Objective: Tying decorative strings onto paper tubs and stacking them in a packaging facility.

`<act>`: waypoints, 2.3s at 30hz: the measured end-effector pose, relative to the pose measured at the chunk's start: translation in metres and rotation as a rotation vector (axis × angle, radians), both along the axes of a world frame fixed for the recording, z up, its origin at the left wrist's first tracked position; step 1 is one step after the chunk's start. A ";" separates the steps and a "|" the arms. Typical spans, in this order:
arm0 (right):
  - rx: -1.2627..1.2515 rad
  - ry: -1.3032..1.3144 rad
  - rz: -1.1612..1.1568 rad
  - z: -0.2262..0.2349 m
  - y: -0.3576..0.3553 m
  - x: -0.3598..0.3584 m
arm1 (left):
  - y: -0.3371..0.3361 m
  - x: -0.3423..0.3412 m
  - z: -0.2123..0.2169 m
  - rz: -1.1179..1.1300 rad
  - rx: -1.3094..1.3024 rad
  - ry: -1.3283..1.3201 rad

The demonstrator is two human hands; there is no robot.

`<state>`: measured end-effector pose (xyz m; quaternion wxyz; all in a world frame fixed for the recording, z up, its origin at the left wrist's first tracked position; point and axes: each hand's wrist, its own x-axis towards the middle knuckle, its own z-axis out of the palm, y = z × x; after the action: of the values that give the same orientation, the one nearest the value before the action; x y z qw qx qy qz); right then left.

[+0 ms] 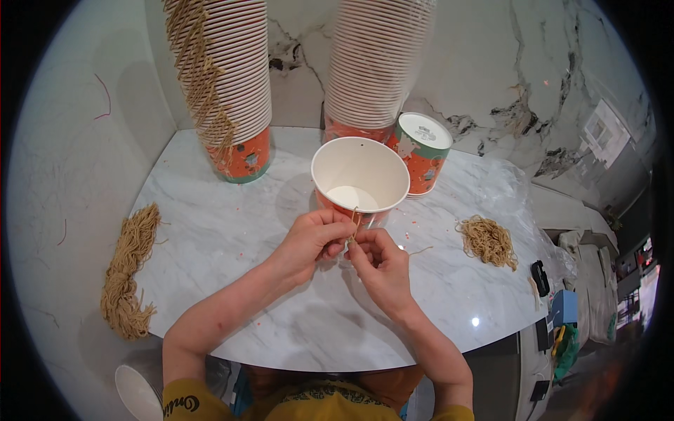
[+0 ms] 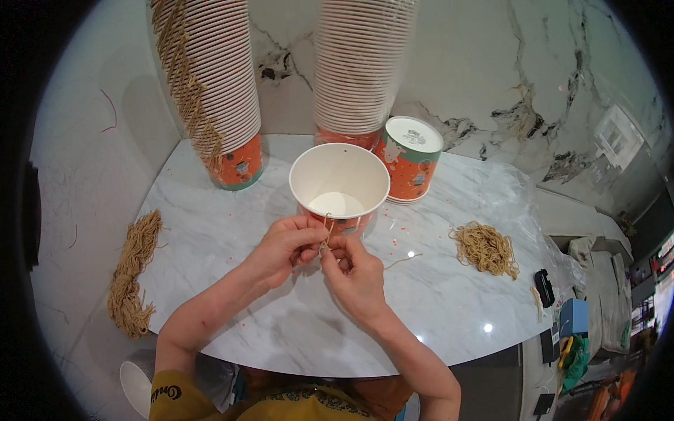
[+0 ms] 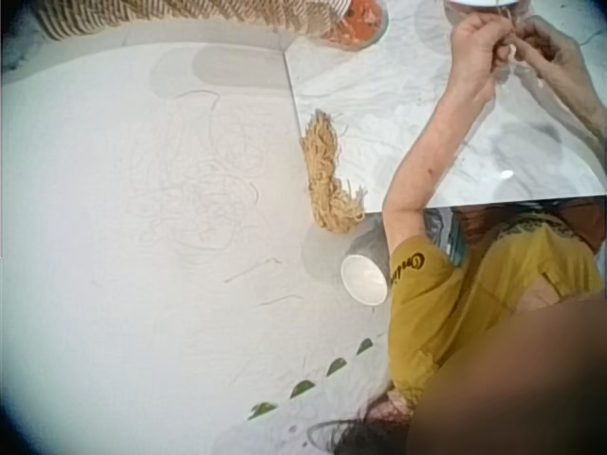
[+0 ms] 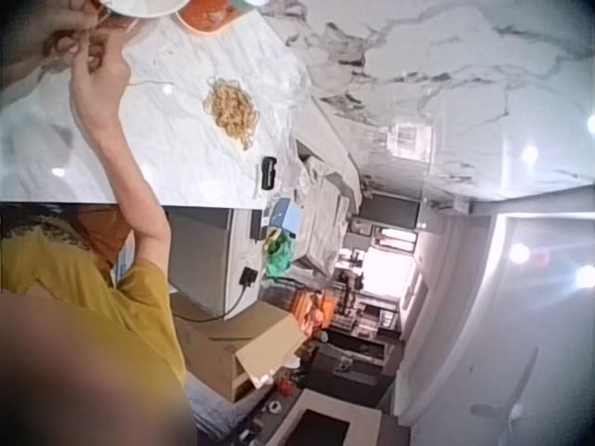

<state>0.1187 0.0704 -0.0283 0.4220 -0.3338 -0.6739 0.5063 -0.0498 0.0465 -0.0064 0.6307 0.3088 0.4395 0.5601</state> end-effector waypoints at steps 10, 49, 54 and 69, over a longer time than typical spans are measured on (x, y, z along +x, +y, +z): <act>-0.181 0.012 0.024 0.004 0.001 0.002 | -0.002 0.002 -0.003 0.025 0.046 0.021; 0.006 -0.003 0.035 -0.017 0.002 0.009 | -0.002 0.014 -0.014 0.062 0.204 0.258; 0.010 0.008 -0.002 -0.010 -0.002 0.011 | -0.002 0.012 -0.013 0.056 0.180 0.229; -0.144 0.093 0.064 -0.009 -0.003 0.012 | -0.002 0.010 -0.011 0.117 0.199 0.195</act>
<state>0.1307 0.0674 -0.0371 0.4111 -0.3176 -0.6258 0.5817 -0.0395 0.0447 -0.0178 0.5175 0.3964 0.4583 0.6042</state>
